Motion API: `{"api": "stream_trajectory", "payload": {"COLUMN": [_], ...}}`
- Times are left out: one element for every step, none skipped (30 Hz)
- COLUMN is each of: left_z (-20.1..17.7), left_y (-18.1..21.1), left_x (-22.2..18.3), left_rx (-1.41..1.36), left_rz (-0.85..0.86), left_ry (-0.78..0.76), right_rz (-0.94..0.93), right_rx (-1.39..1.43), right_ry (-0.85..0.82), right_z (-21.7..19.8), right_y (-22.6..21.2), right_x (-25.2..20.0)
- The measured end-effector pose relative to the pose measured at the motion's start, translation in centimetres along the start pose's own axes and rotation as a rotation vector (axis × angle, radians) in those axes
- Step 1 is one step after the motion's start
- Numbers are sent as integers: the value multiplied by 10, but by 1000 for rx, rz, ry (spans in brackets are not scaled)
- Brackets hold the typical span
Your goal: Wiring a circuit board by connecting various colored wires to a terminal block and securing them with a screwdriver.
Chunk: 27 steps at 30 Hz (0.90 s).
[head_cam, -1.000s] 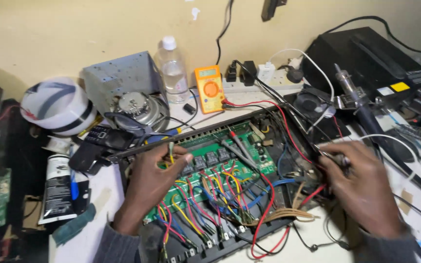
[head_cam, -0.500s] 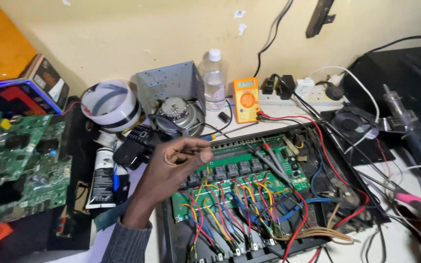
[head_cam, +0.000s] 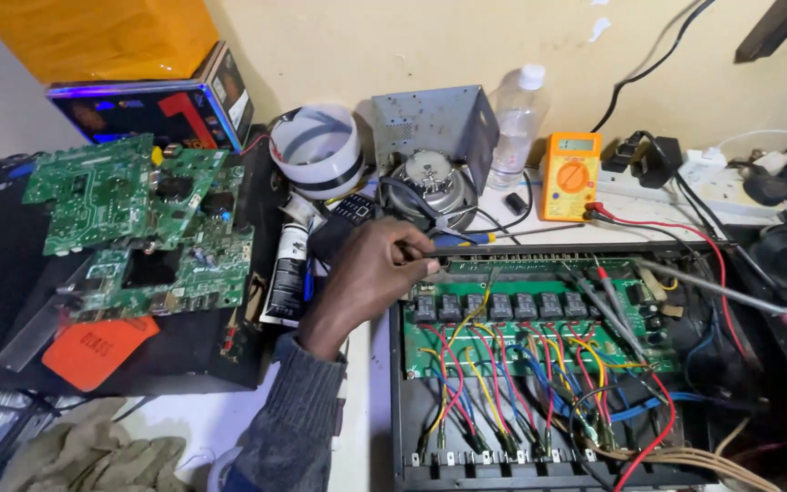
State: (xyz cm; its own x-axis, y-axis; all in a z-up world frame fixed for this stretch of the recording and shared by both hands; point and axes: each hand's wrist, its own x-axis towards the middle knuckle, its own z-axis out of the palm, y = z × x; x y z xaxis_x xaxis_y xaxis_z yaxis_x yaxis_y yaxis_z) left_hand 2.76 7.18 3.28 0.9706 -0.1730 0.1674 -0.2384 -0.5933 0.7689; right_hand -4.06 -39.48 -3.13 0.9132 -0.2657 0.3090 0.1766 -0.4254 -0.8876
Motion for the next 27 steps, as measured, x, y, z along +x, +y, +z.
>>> {"api": "stream_trajectory", "payload": {"left_z": [3, 10, 17, 24, 23, 22, 22, 21, 20, 22, 20, 21, 24, 23, 23, 22, 25, 27, 29, 33, 37, 42, 51, 59, 66, 67, 68], "left_y": [3, -2, -8, -13, -12, -12, -12, -13, -15, -16, -17, -17, -16, -14, -11, -10, -2, 6, 14, 30, 46, 62, 63, 63, 64, 59, 55], "left_x": [-1, 1, 3, 7, 5, 4, 3, 4, 5, 6, 5, 5, 7, 6, 6, 7, 6, 5, 3, -2, -8, -14, -15, -17, -20, -19, -18], "left_rx": [30, 28, 72, 119, 118, 108, 97, 97, 95, 92, 89, 113, 137, 125, 186, 249, 239, 147, 54, 49, -60, -172, -182, -145, -108, -107, -129], "left_rz": [10, 3, 54, 106, 102, 83, 63, 64, 71, 81, 84, 73, 61, 73, 78, 88, 105, 202, 297, 305, 328, 349, 356, 405, 454, 452, 445], "left_ry": [4, 4, 79, 155, 156, 164, 171, 170, 168, 157, 146, 156, 167, 155, 149, 147, 139, 146, 153, 142, 41, -58, -67, -156, -245, -245, -245], "right_rz": [5, 10, 15, 18, 19, -102, -222, -221, -251, -273, -265, -175, -86, -83, -57, -31, -30, 47, 123, 129, 129, 128, 132, 112, 91, 92, 55], "right_rx": [26, 48, 70, 94, 93, 130, 166, 165, 137, 105, 101, 99, 97, 84, -79, -239, -250, -181, -112, -117, -183, -253, -262, -192, -121, -120, -111], "right_ry": [-13, -23, -34, -44, -49, -43, -37, -36, -61, -79, -71, -16, 40, 56, 101, 149, 168, 175, 182, 194, 199, 202, 213, 209, 205, 203, 223], "right_z": [24, 39, 54, 69, 83, 98, 112, 116, 120, 122, 121, 117, 112, 102, 92, 82, 76, 70, 63, 57, 51, 43, 39, 36, 34, 39, 44], "right_y": [-35, -63, -90, -116, -139, -162, -184, -186, -187, -187, -189, -190, -192, -187, -182, -178, -175, -172, -170, -166, -162, -158, -152, -146, -140, -147, -155], "right_x": [-20, -29, -43, -60, -71, -82, -93, -92, -90, -90, -90, -87, -85, -80, -76, -73, -69, -64, -60, -61, -62, -63, -65, -67, -70, -75, -81]}}
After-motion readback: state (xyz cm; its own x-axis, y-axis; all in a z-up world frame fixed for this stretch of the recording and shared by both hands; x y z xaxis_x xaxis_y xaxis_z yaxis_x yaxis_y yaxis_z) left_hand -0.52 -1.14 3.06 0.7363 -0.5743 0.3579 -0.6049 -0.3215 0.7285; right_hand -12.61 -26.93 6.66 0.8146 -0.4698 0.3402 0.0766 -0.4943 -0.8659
